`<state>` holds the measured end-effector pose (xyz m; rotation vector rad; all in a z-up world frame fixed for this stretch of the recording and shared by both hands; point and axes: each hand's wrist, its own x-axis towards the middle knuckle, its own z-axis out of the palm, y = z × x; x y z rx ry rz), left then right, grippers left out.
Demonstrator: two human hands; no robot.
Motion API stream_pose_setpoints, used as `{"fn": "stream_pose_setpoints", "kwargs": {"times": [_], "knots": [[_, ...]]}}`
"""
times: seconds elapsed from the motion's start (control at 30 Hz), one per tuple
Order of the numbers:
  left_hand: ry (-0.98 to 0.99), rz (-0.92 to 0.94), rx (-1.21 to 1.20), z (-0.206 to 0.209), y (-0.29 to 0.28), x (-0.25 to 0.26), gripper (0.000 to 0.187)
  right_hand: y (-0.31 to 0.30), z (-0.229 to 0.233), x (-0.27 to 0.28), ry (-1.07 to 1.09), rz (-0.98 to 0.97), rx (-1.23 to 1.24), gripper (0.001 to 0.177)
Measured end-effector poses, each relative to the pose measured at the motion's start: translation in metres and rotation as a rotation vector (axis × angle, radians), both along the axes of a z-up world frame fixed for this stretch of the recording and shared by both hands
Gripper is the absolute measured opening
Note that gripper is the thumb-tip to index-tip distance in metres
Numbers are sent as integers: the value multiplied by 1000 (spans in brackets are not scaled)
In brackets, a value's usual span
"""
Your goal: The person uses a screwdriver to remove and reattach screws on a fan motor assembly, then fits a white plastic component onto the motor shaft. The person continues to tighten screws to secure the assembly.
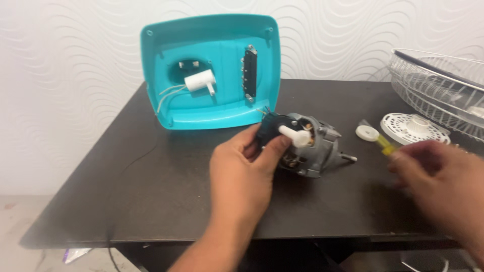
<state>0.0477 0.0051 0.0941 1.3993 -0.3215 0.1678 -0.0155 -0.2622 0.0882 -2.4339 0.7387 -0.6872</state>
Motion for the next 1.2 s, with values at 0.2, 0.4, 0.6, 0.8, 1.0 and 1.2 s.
{"fn": "stream_pose_setpoints", "kwargs": {"times": [0.2,0.4,0.6,0.8,1.0,1.2], "knots": [[-205,136,119,-6,-6,-3,36,37,9,-24,-336,223,51,24],[-86,103,221,-2,-5,-7,57,86,18,-41,-333,213,84,23],[-264,130,287,1,-1,-12,49,87,19,-40,-315,213,126,22],[-265,106,292,0,0,-12,47,84,14,-46,-248,222,60,23],[-285,151,321,-1,-1,-13,45,87,15,-51,-202,145,99,23],[-271,131,344,3,0,-16,43,86,16,-50,-245,219,15,22]]}}
